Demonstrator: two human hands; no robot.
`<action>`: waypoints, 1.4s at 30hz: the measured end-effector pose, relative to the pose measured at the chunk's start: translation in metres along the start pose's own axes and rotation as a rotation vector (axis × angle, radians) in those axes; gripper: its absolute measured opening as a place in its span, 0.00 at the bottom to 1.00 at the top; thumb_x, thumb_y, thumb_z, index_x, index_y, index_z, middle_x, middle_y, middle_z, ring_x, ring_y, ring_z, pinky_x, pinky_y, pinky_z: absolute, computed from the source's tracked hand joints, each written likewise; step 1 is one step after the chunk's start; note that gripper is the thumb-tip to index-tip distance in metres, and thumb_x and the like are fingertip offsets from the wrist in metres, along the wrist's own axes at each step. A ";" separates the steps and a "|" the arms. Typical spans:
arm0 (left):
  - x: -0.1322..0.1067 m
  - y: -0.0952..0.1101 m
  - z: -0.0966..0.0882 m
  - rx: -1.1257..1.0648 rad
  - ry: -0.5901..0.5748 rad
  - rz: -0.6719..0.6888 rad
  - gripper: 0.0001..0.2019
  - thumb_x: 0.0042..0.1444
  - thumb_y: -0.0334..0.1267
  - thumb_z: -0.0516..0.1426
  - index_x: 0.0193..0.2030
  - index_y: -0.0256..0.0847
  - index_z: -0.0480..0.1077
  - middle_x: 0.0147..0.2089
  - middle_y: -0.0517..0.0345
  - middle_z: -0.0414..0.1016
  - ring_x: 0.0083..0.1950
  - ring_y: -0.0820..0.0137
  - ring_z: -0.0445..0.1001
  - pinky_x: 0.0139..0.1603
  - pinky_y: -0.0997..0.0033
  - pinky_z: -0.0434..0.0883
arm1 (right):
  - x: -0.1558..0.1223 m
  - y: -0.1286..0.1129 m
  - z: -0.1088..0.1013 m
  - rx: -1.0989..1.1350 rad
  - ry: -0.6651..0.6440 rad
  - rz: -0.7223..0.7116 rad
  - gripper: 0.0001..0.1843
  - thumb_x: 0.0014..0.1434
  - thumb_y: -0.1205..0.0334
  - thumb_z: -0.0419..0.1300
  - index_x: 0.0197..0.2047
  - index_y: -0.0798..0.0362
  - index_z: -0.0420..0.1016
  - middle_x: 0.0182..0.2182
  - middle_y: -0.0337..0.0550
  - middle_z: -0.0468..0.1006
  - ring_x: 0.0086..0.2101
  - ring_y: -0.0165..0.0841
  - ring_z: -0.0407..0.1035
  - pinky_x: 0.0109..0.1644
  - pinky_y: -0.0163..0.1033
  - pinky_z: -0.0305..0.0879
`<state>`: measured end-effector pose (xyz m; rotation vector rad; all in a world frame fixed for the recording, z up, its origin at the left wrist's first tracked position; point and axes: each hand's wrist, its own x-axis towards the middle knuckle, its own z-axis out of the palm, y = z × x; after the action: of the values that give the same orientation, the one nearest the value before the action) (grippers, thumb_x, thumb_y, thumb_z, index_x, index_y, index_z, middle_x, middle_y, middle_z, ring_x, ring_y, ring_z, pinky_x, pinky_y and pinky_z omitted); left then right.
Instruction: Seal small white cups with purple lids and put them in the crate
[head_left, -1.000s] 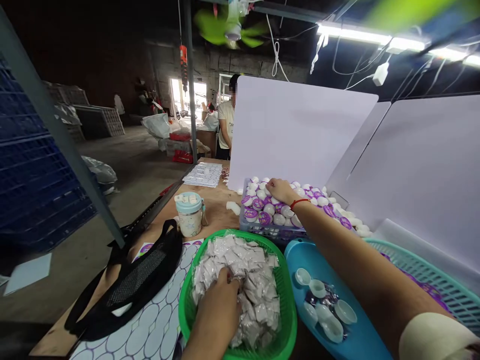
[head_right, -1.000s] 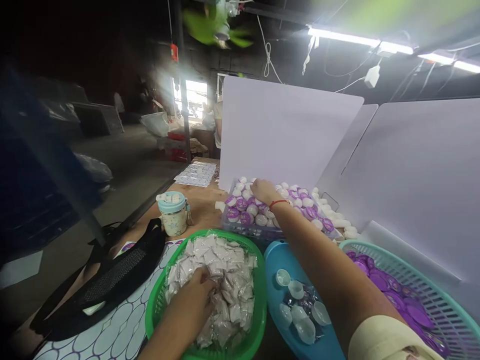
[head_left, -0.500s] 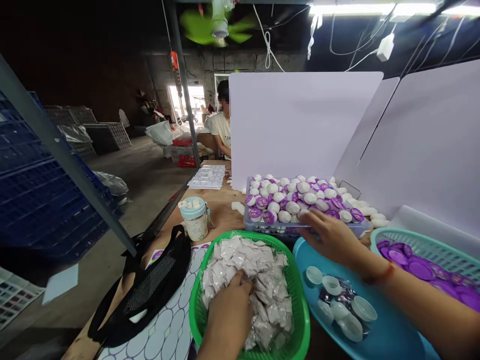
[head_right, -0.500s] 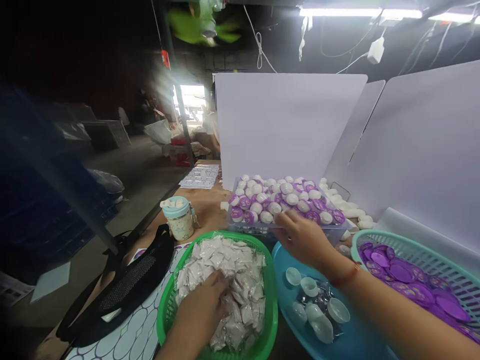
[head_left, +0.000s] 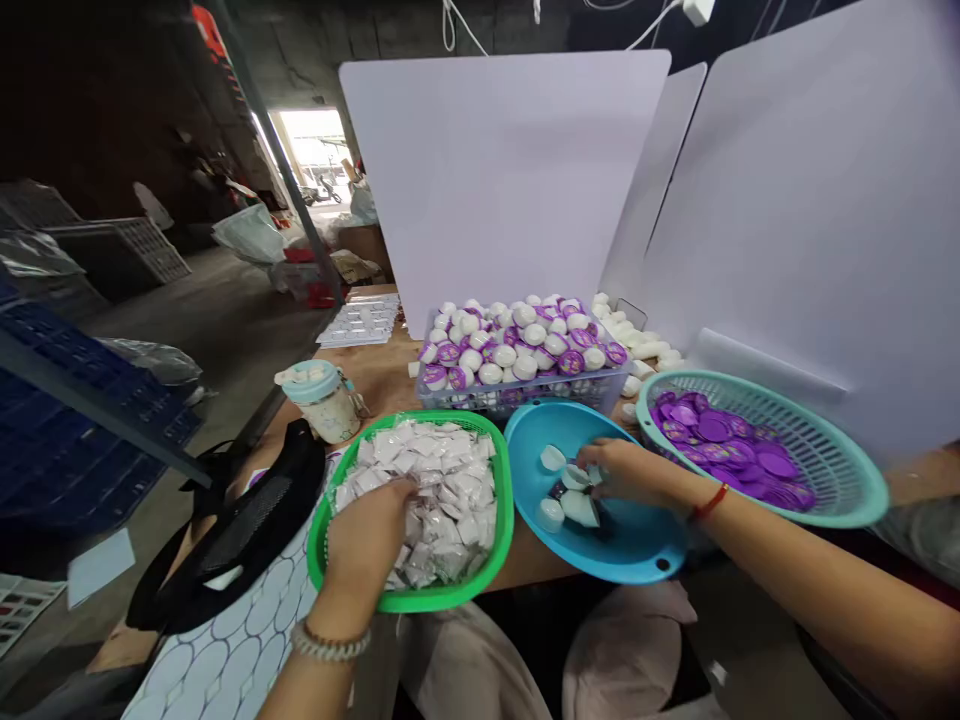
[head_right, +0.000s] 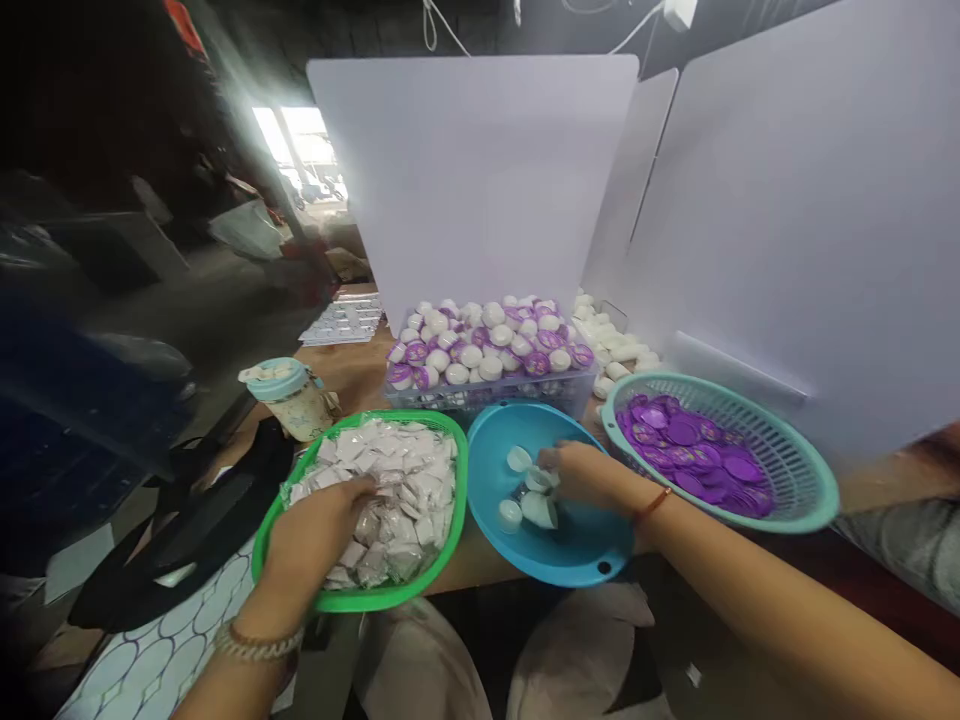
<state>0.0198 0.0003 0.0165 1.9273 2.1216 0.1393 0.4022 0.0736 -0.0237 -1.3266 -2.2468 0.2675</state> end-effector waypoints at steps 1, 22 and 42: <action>0.000 0.000 0.000 -0.011 0.027 -0.020 0.19 0.67 0.34 0.51 0.54 0.48 0.83 0.47 0.44 0.88 0.49 0.50 0.84 0.51 0.55 0.73 | 0.000 0.001 -0.006 0.004 -0.033 0.009 0.15 0.43 0.72 0.75 0.36 0.49 0.82 0.32 0.42 0.79 0.29 0.36 0.74 0.35 0.38 0.68; -0.065 0.131 0.043 -1.594 0.138 0.123 0.15 0.57 0.36 0.72 0.32 0.43 0.68 0.37 0.62 0.84 0.40 0.73 0.81 0.45 0.75 0.77 | -0.050 -0.119 -0.014 0.412 0.153 -0.132 0.17 0.64 0.62 0.70 0.53 0.45 0.71 0.49 0.47 0.81 0.47 0.42 0.79 0.49 0.46 0.78; -0.071 0.109 0.046 -0.727 0.454 1.007 0.12 0.67 0.24 0.56 0.50 0.46 0.73 0.46 0.56 0.89 0.50 0.67 0.87 0.64 0.58 0.79 | -0.073 -0.119 -0.014 0.365 -0.031 0.076 0.21 0.58 0.67 0.71 0.49 0.48 0.65 0.39 0.41 0.82 0.36 0.38 0.80 0.37 0.39 0.72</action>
<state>0.1425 -0.0626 0.0093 2.3263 0.7998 1.4004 0.3479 -0.0500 0.0138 -1.2158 -2.0488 0.6936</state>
